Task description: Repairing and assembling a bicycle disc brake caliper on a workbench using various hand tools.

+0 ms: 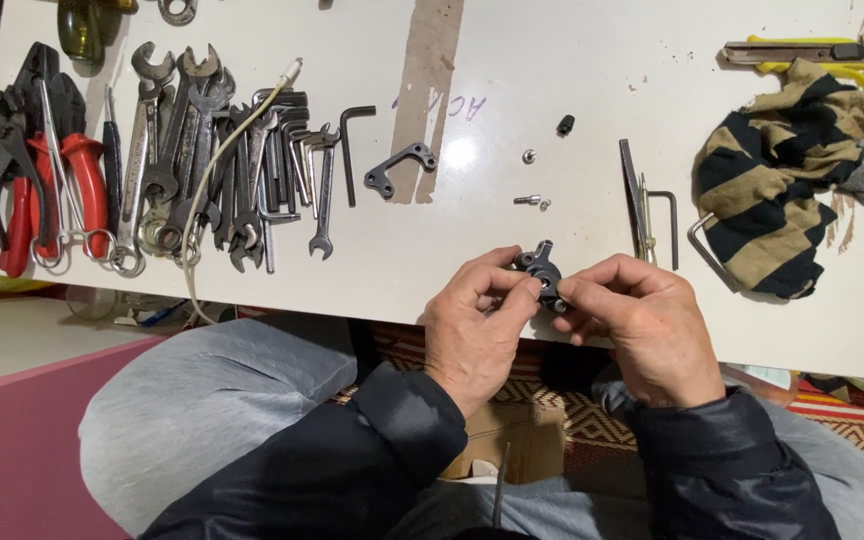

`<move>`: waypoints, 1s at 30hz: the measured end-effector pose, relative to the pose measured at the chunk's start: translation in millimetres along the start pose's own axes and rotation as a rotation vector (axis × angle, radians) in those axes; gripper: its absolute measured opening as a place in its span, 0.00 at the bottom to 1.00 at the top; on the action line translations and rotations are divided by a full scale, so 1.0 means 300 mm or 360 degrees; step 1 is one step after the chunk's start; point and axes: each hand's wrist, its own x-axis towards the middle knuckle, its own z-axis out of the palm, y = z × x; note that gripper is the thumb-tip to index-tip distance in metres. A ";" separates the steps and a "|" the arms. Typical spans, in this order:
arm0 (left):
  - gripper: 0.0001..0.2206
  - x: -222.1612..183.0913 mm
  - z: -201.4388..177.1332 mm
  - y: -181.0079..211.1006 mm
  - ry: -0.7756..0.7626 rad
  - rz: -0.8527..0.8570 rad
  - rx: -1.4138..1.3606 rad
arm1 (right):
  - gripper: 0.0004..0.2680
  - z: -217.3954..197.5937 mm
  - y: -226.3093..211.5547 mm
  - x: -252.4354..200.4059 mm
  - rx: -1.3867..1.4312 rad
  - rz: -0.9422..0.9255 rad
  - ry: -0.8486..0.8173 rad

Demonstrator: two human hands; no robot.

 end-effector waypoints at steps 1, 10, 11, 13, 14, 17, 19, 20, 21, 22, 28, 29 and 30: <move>0.06 -0.001 0.000 0.000 -0.0004 -0.0002 0.0003 | 0.03 -0.002 0.002 0.005 0.0003 0.0002 0.0003; 0.07 0.008 0.011 0.006 -0.0003 -0.0074 -0.0081 | 0.04 -0.008 0.000 0.019 0.0043 0.0092 -0.0001; 0.07 0.008 0.008 0.008 -0.0014 -0.0066 -0.0096 | 0.04 -0.009 0.001 0.021 0.0036 0.0085 -0.0021; 0.07 0.011 0.006 0.013 -0.0026 -0.0058 -0.0109 | 0.04 -0.012 0.000 0.023 0.0031 0.0077 -0.0041; 0.07 0.014 0.006 0.015 -0.0031 -0.0072 -0.0110 | 0.05 -0.012 0.000 0.024 0.0008 0.0074 -0.0062; 0.07 0.012 0.003 0.018 -0.0042 -0.0084 -0.0104 | 0.06 -0.011 -0.022 0.015 -0.0033 0.0072 -0.0090; 0.07 0.012 0.000 0.025 -0.0051 -0.0077 -0.0099 | 0.07 -0.008 -0.039 0.012 -0.0049 0.0067 -0.0096; 0.07 0.012 -0.001 0.029 -0.0053 -0.0061 -0.0055 | 0.07 -0.006 -0.042 0.013 -0.0044 0.0079 -0.0115; 0.06 0.010 -0.002 0.032 -0.0055 -0.0046 -0.0011 | 0.07 -0.006 -0.045 0.014 -0.0041 0.0091 -0.0134; 0.06 0.011 -0.001 0.031 -0.0058 -0.0048 -0.0012 | 0.07 -0.012 -0.042 0.019 -0.0042 0.0093 -0.0131; 0.05 0.022 -0.011 0.017 -0.0135 -0.0012 0.0082 | 0.07 -0.012 -0.049 0.042 -0.0064 0.0122 -0.0224; 0.06 0.023 -0.012 0.017 -0.0165 -0.0017 0.0078 | 0.07 -0.012 -0.058 0.039 -0.0087 0.0126 -0.0234; 0.08 0.023 -0.014 0.018 -0.0195 -0.0022 0.0075 | 0.07 -0.013 -0.067 0.037 -0.0109 0.0130 -0.0243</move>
